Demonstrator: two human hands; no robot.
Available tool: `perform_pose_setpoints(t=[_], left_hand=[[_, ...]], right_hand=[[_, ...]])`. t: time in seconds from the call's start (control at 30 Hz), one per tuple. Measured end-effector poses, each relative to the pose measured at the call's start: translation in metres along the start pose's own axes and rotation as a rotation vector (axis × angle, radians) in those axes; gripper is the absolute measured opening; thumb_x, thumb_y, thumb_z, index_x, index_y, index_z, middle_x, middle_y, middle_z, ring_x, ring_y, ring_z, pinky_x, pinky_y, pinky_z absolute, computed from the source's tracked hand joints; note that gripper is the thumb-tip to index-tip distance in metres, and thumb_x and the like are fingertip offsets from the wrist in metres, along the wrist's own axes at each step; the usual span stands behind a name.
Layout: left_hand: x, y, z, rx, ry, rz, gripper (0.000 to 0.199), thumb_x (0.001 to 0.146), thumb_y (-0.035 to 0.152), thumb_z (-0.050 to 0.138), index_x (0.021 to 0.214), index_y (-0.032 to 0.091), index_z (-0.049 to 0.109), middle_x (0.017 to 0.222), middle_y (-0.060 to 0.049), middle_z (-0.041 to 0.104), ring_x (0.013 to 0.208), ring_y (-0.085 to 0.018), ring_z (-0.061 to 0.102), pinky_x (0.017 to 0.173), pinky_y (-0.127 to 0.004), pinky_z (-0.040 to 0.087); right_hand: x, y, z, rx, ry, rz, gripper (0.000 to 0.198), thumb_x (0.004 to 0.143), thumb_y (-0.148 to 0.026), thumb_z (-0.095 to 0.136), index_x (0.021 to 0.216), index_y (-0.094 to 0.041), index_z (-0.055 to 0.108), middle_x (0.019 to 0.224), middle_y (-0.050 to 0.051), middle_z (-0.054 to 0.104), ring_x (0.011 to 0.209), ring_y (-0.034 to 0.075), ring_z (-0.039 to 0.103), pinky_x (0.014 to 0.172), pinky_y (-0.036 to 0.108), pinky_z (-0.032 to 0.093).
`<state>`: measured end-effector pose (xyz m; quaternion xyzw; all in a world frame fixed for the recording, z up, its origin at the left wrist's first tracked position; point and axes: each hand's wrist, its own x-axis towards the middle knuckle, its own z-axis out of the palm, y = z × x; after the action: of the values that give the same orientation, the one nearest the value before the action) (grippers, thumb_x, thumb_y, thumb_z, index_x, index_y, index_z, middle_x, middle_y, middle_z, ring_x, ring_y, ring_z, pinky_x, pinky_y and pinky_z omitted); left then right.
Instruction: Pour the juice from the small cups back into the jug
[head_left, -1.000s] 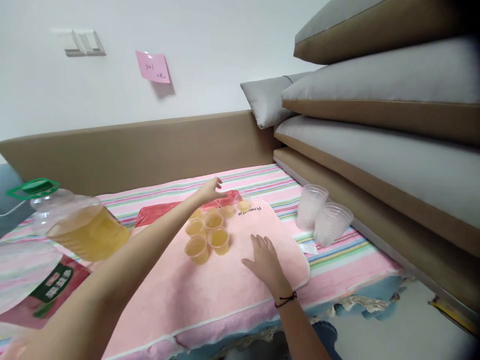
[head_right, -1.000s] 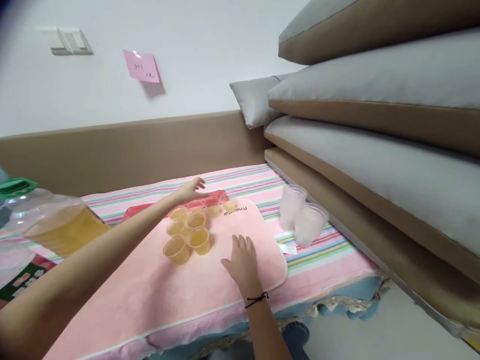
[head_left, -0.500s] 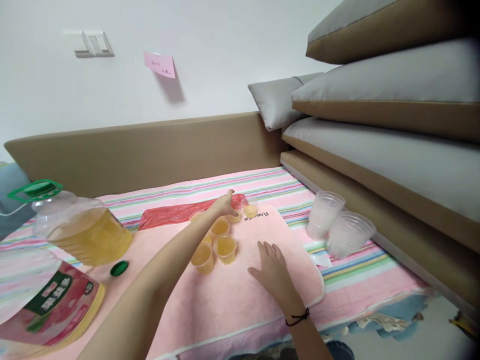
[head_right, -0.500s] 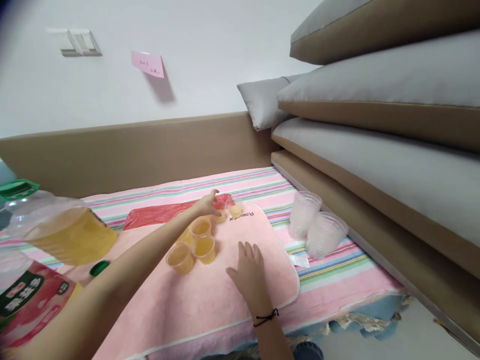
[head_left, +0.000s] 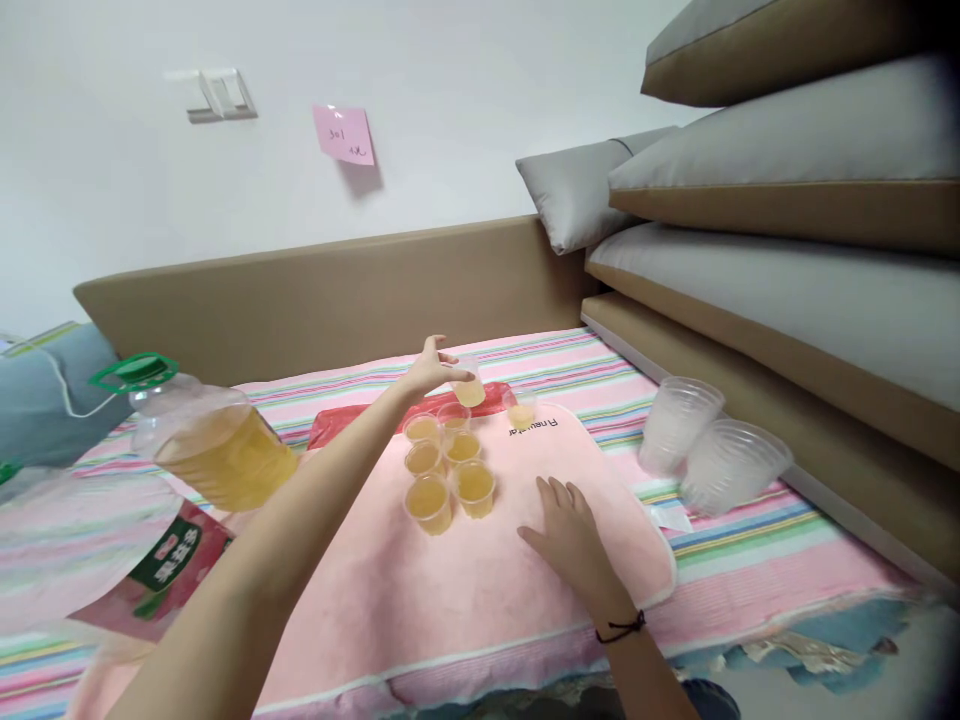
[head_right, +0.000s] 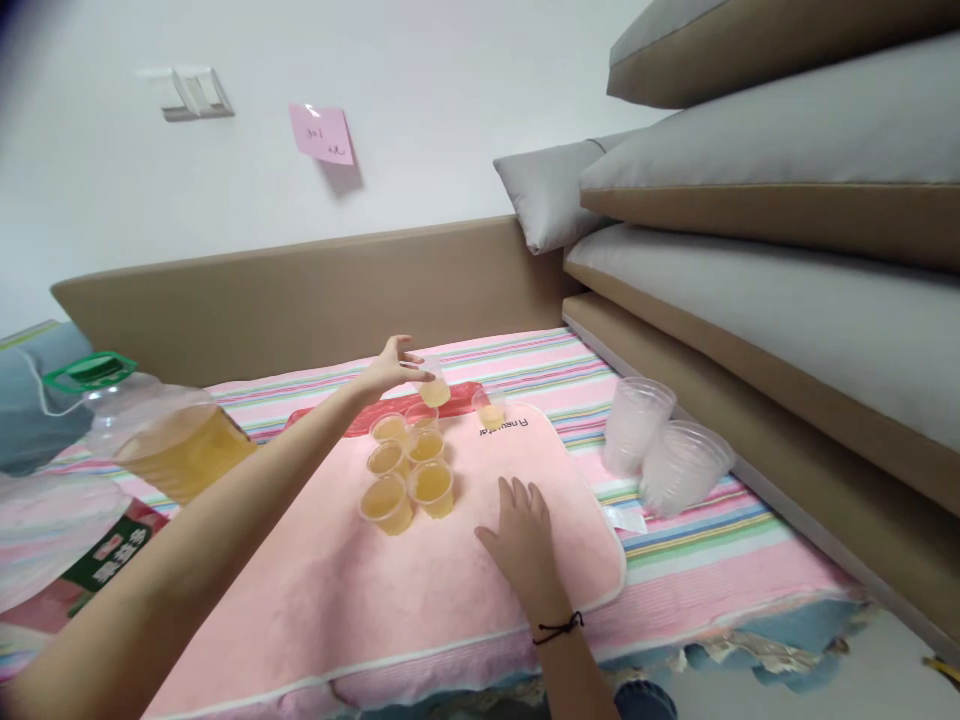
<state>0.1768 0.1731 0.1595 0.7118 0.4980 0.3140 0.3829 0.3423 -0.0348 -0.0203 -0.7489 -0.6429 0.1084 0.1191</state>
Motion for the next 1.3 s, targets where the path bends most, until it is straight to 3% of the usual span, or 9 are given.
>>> perform_pose_setpoints(t=[0.27, 0.5, 0.77, 1.07, 1.3], left_hand=[[-0.026, -0.022, -0.032, -0.228, 0.225, 0.066, 0.097, 0.07, 0.026, 0.081, 0.145, 0.025, 0.02, 0.136, -0.021, 0.058, 0.12, -0.028, 0.062, 0.096, -0.045, 0.052], [-0.039, -0.048, -0.047, -0.141, 0.284, 0.096, 0.104, 0.06, 0.025, 0.085, 0.142, 0.024, 0.021, 0.122, -0.015, 0.059, 0.1, -0.021, 0.065, 0.087, -0.038, 0.055], [-0.034, -0.065, -0.041, 0.141, 0.191, 0.145, 0.101, 0.057, 0.019, 0.079, 0.142, 0.026, 0.024, 0.112, -0.006, 0.057, 0.094, -0.018, 0.058, 0.08, -0.033, 0.052], [-0.033, -0.058, -0.027, 0.447, 0.041, 0.187, 0.099, 0.06, 0.018, 0.075, 0.146, 0.022, 0.026, 0.12, -0.012, 0.059, 0.102, -0.025, 0.061, 0.083, -0.035, 0.05], [-0.031, -0.052, -0.018, 0.592, 0.002, 0.198, 0.098, 0.062, 0.017, 0.074, 0.147, 0.021, 0.026, 0.125, -0.016, 0.061, 0.108, -0.029, 0.063, 0.086, -0.039, 0.051]], right_hand=[[0.0, 0.004, 0.008, -0.028, 0.042, -0.042, 0.068, 0.091, -0.029, 0.063, 0.151, -0.005, 0.044, 0.155, 0.016, 0.041, 0.145, 0.034, 0.033, 0.121, 0.047, 0.026], [0.001, 0.006, 0.014, -0.017, 0.088, -0.054, 0.069, 0.09, -0.032, 0.065, 0.149, -0.005, 0.045, 0.151, 0.017, 0.045, 0.143, 0.034, 0.036, 0.12, 0.046, 0.025], [0.003, 0.007, 0.017, -0.041, 0.081, -0.055, 0.067, 0.09, -0.032, 0.062, 0.15, -0.005, 0.045, 0.152, 0.016, 0.044, 0.143, 0.034, 0.035, 0.119, 0.046, 0.026], [0.001, 0.005, 0.014, -0.019, 0.08, -0.042, 0.066, 0.09, -0.03, 0.062, 0.149, -0.006, 0.045, 0.154, 0.016, 0.042, 0.145, 0.033, 0.033, 0.121, 0.045, 0.023], [0.0, 0.006, 0.015, -0.021, 0.101, -0.058, 0.066, 0.089, -0.029, 0.062, 0.149, -0.007, 0.046, 0.153, 0.016, 0.044, 0.143, 0.033, 0.035, 0.12, 0.047, 0.025]])
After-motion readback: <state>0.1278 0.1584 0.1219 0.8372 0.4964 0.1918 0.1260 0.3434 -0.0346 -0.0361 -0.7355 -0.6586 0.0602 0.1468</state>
